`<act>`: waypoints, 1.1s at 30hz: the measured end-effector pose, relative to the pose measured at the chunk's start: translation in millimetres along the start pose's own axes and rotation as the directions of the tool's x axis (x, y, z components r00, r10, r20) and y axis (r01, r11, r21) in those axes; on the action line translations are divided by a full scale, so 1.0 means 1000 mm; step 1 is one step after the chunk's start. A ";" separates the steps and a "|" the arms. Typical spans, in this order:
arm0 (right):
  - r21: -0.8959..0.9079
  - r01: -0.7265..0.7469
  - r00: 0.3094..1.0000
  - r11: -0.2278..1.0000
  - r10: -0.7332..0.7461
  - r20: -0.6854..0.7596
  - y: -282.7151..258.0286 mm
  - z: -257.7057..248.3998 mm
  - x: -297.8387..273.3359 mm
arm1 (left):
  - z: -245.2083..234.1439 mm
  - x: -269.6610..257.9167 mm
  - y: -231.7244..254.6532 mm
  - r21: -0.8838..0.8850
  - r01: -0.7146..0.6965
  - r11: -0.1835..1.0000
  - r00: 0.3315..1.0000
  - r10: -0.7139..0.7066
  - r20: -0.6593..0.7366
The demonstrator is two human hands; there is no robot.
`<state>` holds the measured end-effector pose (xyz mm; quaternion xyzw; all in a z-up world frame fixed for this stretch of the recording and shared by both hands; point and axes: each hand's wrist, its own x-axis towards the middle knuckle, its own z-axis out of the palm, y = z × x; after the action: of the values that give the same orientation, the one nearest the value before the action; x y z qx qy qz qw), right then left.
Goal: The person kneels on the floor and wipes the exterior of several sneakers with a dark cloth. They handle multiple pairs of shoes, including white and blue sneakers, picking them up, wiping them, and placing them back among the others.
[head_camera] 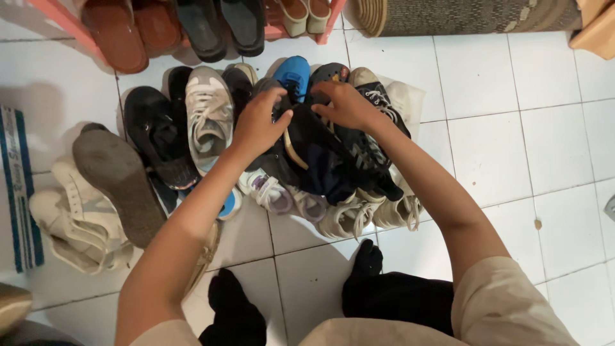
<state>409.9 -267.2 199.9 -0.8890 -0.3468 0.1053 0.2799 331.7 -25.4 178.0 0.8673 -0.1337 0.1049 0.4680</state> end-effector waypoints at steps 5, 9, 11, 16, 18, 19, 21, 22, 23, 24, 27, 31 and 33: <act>0.033 0.029 0.997 0.999 -0.031 0.074 0.042 0.020 -0.006 | 0.005 -0.028 -0.002 0.058 0.061 0.996 0.995 -0.065 0.074; -0.148 -0.016 0.975 0.989 0.048 0.216 0.073 0.024 -0.019 | 0.011 -0.047 -0.002 0.021 0.061 0.998 0.998 -0.062 0.034; -0.237 -0.023 0.960 0.971 0.087 0.264 0.085 0.018 -0.027 | 0.012 -0.054 -0.005 -0.004 0.055 0.998 0.998 -0.055 0.019; -0.102 -0.140 0.960 0.985 0.160 0.228 0.083 0.014 -0.057 | 0.021 -0.068 -0.015 -0.042 0.159 0.986 0.986 -0.156 0.059; 0.006 -0.144 0.962 0.990 0.138 0.235 0.070 0.014 -0.066 | 0.036 -0.072 -0.010 -0.010 0.169 0.986 0.982 -0.168 0.084; 0.062 -0.143 0.964 0.988 0.125 0.237 0.063 0.015 -0.069 | 0.046 -0.075 -0.006 0.009 0.175 0.985 0.980 -0.175 0.094; 0.074 -0.143 0.971 0.987 0.125 0.205 0.051 0.020 -0.068 | 0.069 -0.085 0.004 -0.019 0.160 0.987 0.976 -0.156 0.154; 0.079 -0.145 0.972 0.986 0.127 0.196 0.045 0.024 -0.070 | 0.084 -0.088 0.008 0.069 0.094 0.993 0.986 -0.102 0.130; 0.089 -0.121 0.976 0.989 0.102 0.191 0.040 0.028 -0.073 | 0.099 -0.090 0.010 0.157 0.029 0.987 0.993 -0.046 0.111; 0.094 -0.093 0.981 0.991 0.075 0.180 0.035 0.029 -0.073 | 0.111 -0.091 0.012 0.156 0.042 0.987 0.995 -0.056 0.087; 0.136 -0.039 0.992 0.990 0.022 0.128 0.029 0.034 -0.071 | 0.129 -0.094 0.010 0.069 0.097 0.993 0.995 -0.098 0.009; 0.435 -0.265 0.959 0.861 0.189 0.209 0.027 0.039 -0.060 | 0.111 -0.082 0.012 -0.147 0.298 0.943 0.947 -0.312 -0.080; 0.496 -0.014 0.985 0.868 -0.072 0.154 0.019 0.043 -0.054 | 0.089 -0.078 0.017 -0.238 0.328 0.914 0.920 -0.367 -0.141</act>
<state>364.3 -296.9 153.9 -0.7701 -0.3440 0.2608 0.4696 257.4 -99.1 119.4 0.8095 0.0563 0.0843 0.5783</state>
